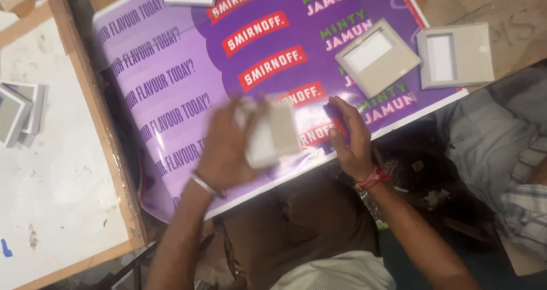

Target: The person assembles small square photo frames by hand on a purple promotional poster. They pick up frame parts, align the inner and outer pieces, and press them together, then place the completed frames on the poster.

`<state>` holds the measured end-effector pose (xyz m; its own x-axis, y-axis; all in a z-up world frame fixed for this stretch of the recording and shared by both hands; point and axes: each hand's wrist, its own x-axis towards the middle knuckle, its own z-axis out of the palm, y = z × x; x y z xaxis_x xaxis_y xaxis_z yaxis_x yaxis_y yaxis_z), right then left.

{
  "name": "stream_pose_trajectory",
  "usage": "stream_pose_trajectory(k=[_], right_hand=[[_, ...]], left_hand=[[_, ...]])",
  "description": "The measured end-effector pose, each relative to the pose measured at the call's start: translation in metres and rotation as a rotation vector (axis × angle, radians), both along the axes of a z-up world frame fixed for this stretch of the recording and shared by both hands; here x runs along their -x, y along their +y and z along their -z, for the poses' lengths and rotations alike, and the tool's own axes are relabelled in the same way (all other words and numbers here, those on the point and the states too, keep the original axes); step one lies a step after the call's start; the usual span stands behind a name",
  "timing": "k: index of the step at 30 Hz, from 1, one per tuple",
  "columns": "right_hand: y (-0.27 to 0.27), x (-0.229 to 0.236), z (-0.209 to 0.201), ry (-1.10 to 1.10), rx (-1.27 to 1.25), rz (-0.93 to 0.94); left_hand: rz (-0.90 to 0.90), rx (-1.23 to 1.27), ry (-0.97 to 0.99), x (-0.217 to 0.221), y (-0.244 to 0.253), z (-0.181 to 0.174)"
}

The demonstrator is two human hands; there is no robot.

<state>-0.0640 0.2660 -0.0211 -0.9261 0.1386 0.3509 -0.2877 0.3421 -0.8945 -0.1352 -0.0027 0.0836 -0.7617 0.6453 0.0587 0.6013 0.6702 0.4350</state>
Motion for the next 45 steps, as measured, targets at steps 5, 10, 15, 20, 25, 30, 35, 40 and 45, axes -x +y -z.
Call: stream_pose_trajectory(k=[5,10,15,20,25,30,35,40,45], right_hand=[[-0.009,-0.007,0.009,-0.006,0.084,0.075],[0.012,0.007,0.015,0.186,-0.248,0.168],[0.087,0.07,0.011,0.028,-0.927,0.454],[0.067,0.089,-0.022,-0.342,-0.9,0.238],[-0.041,0.038,-0.028,-0.141,-0.9,0.115],[-0.091,-0.019,-0.037,-0.15,-0.552,-0.014],[-0.067,0.0,-0.053,-0.083,-0.563,-0.122],[-0.062,0.054,-0.055,0.163,-1.075,-0.515],[-0.069,0.065,-0.049,0.02,-1.089,-0.746]], left_hand=[[-0.314,-0.099,0.357,0.038,-0.009,-0.018],[-0.1,0.199,-0.244,-0.011,0.04,0.032],[-0.167,0.127,-0.01,-0.035,0.033,0.078],[-0.297,-0.291,-0.007,-0.039,0.019,0.079],[-0.444,-0.656,-0.09,-0.043,0.012,0.091],[-0.537,-0.787,-0.222,-0.047,0.01,0.089],[-0.379,-0.817,-0.236,-0.042,0.008,0.085],[-0.288,-0.628,0.0,-0.042,0.007,0.081],[-0.451,-0.695,-0.086,-0.068,0.006,0.085]])
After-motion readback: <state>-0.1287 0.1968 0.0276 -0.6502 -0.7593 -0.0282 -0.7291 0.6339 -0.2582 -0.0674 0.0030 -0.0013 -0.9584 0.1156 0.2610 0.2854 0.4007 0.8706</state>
